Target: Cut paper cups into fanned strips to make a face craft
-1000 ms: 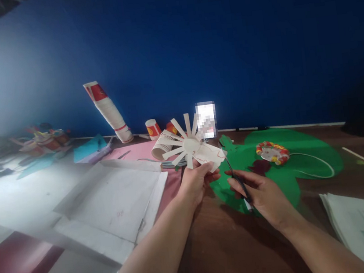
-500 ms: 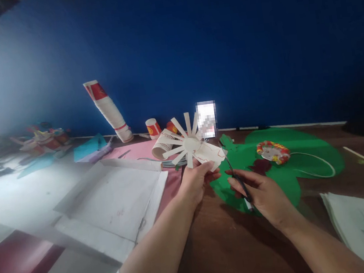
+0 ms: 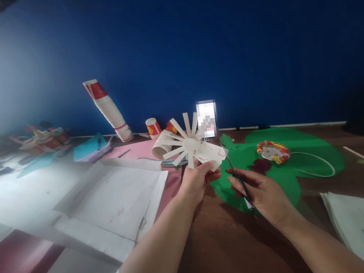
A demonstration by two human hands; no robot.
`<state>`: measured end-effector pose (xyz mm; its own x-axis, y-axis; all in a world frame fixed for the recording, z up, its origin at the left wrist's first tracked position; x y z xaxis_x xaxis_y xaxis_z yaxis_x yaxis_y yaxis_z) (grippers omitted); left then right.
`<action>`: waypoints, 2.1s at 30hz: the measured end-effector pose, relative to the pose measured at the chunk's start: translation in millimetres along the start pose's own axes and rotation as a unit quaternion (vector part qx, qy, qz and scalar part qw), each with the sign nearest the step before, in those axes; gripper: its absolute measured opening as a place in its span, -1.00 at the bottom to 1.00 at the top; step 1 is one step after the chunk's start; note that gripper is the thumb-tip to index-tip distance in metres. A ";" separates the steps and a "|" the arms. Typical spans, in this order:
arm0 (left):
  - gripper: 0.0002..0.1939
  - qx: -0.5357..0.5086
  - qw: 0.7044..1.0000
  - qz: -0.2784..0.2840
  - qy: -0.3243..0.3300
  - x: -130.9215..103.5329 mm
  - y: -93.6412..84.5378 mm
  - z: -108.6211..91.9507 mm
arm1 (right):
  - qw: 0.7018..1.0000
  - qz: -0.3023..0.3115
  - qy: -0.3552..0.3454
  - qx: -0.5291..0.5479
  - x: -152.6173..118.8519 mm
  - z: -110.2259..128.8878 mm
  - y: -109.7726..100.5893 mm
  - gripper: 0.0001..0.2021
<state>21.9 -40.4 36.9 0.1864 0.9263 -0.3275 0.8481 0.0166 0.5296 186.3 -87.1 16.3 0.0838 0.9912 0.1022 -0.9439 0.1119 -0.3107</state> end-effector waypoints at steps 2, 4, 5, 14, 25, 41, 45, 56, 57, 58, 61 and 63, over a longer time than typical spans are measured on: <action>-0.82 0.001 1.000 0.002 0.002 0.1 -0.2 0.5 | 1.000 -0.002 -0.003 -0.004 -0.4 0.2 0.4 -0.37; -0.82 0.002 1.000 0.003 0.002 0.1 -0.4 0.8 | 1.000 -0.001 -0.001 -0.003 -0.6 0.1 0.7 -0.37; -0.82 0.002 1.000 0.003 0.002 0.0 -0.4 0.9 | 1.000 -0.001 -0.001 -0.004 -0.7 0.0 0.8 -0.37; -0.83 0.006 1.000 -0.001 0.006 1.3 -2.3 -0.5 | 1.000 0.007 0.005 -0.011 -0.7 8.1 -0.2 -0.39; -0.84 0.029 0.999 -0.002 0.021 2.9 -4.4 -1.5 | 1.000 0.012 0.009 -0.003 -1.4 7.0 0.5 -0.37; -0.86 0.054 0.997 -0.030 0.045 7.4 -7.9 -5.2 | 0.999 0.024 0.031 0.003 -1.3 5.6 -1.7 -0.32; -0.88 0.074 0.995 -0.041 0.049 8.1 -9.3 -7.4 | 0.999 0.039 0.021 0.003 0.2 -0.5 -3.5 -0.31; -0.92 0.086 0.992 -0.075 0.045 10.9 -12.8 -11.5 | 0.996 0.081 0.024 0.036 0.6 -5.1 -4.2 -0.35; -0.92 0.089 0.992 -0.077 0.046 11.4 -13.2 -11.6 | 0.996 0.083 0.024 0.038 0.7 -4.9 -3.8 -0.35; -0.93 0.092 0.992 -0.078 0.047 11.8 -13.5 -11.6 | 0.995 0.084 0.024 0.039 0.7 -4.7 -3.6 -0.34; -0.94 0.098 0.991 -0.076 0.049 13.0 -14.1 -11.8 | 0.995 0.086 0.021 0.047 0.4 -3.8 -3.2 -0.34; -0.94 0.100 0.991 -0.073 0.053 13.7 -14.6 -11.7 | 0.994 0.089 0.019 0.056 0.0 -2.8 -3.0 -0.35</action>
<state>6.3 -23.5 33.9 0.0098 0.9541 -0.2993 0.9458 0.0883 0.3126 190.0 -87.3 14.7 -0.0772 0.9968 0.0183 -0.9744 -0.0715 -0.2132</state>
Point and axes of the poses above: each hand's wrist, its own x-axis towards the middle knuckle, its own y-axis out of the palm, z = x × y, the point moved 1 cm from there along x, towards the middle knuckle, and after that the axes turned 10 degrees about -y, right-handed, at the moved point
